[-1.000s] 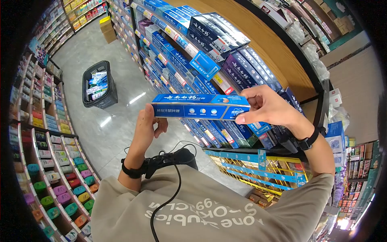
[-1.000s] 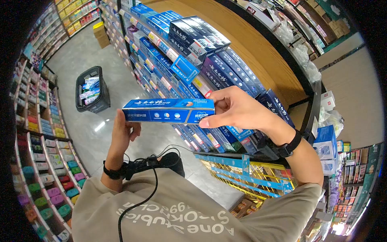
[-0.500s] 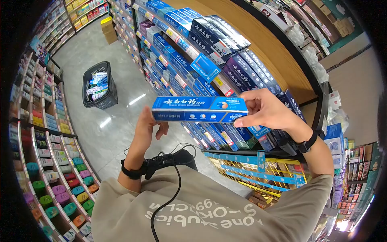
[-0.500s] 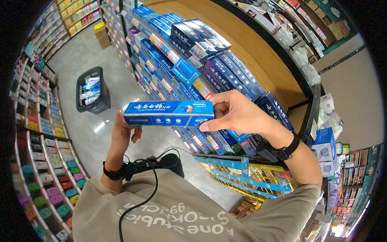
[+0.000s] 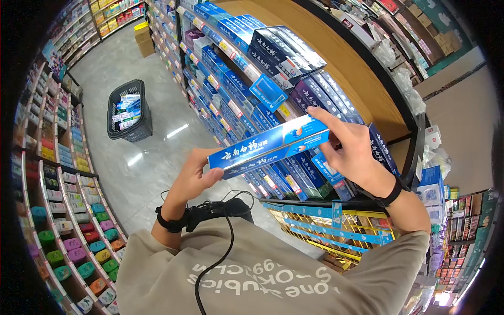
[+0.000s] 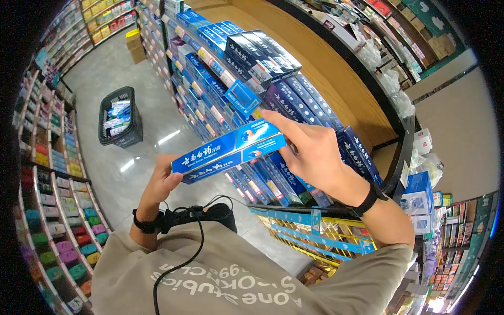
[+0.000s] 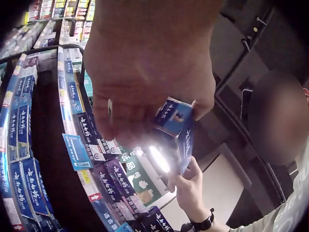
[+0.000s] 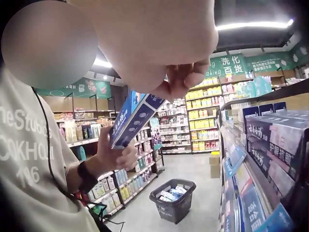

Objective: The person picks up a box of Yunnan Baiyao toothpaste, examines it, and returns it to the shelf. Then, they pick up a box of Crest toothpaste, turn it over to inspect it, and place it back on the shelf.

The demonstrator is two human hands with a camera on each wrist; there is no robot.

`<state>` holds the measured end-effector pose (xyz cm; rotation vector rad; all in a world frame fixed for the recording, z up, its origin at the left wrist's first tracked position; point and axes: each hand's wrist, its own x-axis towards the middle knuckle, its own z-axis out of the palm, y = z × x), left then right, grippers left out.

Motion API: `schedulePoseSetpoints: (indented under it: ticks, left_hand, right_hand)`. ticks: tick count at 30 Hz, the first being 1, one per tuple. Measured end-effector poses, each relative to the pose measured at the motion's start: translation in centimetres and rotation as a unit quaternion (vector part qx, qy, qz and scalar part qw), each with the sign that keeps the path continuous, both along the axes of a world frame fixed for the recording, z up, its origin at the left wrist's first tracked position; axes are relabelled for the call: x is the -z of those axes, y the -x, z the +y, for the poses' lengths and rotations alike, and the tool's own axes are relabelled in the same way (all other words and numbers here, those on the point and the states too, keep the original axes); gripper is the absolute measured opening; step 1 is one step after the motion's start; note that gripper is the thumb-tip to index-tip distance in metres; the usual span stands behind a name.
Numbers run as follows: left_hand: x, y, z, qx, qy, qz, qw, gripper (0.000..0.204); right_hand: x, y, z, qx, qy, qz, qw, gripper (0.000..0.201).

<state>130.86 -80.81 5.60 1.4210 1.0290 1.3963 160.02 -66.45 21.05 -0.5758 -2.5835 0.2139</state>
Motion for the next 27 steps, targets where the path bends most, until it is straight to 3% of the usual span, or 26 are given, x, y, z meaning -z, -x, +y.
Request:
schedulePoseSetpoints:
  ticks: [6,9,13,16,19,23,27]
  left_hand:
    - [-0.8,-0.3,-0.1,-0.022,0.026,-0.033,0.999,0.044]
    - [-0.1,1.7,0.2,0.046,0.019,0.031,0.998,0.044]
    - [-0.1,2.1,0.3,0.169,0.103,0.043,0.979,0.052]
    - [1.8,1.4,1.1,0.184,0.081,0.095,0.975,0.056]
    - [1.1,0.9,3.0,0.197,0.039,0.191,0.961,0.060]
    - [-1.5,3.5,5.3,0.180,0.044,0.265,0.946,0.056]
    - [-2.5,4.9,7.1,0.179,0.015,0.315,0.932,0.044]
  right_hand:
    - [-0.6,0.0,0.2,-0.028,-0.059,-0.036,0.997,0.067]
    - [-0.8,0.0,0.0,-0.041,-0.085,-0.063,0.994,0.068]
    - [-1.3,0.0,0.0,-0.070,-0.145,-0.094,0.983,0.067]
    - [-2.0,0.1,0.0,-0.110,-0.254,-0.140,0.951,0.066]
    - [-2.3,1.1,0.0,-0.104,-0.325,-0.173,0.924,0.062]
    - [-0.7,1.7,0.7,-0.052,-0.317,-0.181,0.929,0.066]
    - [-0.2,1.8,1.4,0.019,-0.206,-0.212,0.955,0.064]
